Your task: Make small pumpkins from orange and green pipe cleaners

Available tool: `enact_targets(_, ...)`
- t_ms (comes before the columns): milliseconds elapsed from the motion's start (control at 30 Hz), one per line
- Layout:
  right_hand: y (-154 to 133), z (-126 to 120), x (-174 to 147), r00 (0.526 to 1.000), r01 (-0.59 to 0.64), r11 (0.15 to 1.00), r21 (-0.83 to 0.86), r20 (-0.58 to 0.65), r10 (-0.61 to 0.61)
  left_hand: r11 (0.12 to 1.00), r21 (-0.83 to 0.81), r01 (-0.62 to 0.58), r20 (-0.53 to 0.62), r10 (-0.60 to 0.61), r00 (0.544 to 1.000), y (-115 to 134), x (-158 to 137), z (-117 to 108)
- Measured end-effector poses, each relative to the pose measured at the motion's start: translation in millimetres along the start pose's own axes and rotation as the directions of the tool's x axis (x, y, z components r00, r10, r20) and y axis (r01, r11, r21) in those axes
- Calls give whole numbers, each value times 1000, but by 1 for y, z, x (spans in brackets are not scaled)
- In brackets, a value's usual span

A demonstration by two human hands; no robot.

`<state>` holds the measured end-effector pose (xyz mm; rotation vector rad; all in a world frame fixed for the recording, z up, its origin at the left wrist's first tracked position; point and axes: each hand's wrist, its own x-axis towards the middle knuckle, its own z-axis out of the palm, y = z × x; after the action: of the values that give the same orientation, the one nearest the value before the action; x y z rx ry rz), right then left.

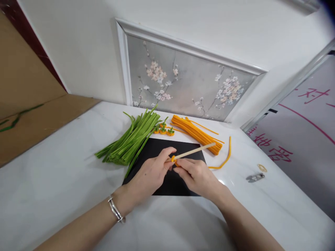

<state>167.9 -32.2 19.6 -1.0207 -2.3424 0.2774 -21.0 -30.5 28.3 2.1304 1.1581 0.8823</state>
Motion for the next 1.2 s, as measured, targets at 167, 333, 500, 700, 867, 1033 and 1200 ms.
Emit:
enact_targets(167, -1, 1, 0, 999, 11, 996, -83, 35, -8, 999, -18, -36, 25, 37, 999, 2, 3, -2)
enact_targets(333, -1, 0, 0, 999, 26, 990, -136, 45, -21, 999, 33, 4, 2, -4, 1000, 0, 2, -1)
enact_targets(500, -5, -1, -2, 999, 8, 978, -208, 35, -1, 992, 125, -35, -6, 36, 999, -1, 1, -1)
enact_targets(700, -9, -4, -3, 999, 39, 962, -271, 35, -31, 970, 226, -92, 22, 89, 996, -7, 0, 3)
enact_targets(867, -11, -5, -3, 995, 98, 917, -386, 8, -103, 966, 251, -68, 24, 64, 998, -16, 1, 3)
enact_targets(1033, -12, -12, -3, 991, 130, 849, -513, 29, -134, 978, 205, -46, 70, 32, 997, -20, 2, 1)
enact_targets(1200, -23, -21, -3, 990, 137, 802, -581, 96, -100, 980, 187, -73, 132, 49, 990, -20, 1, 0)
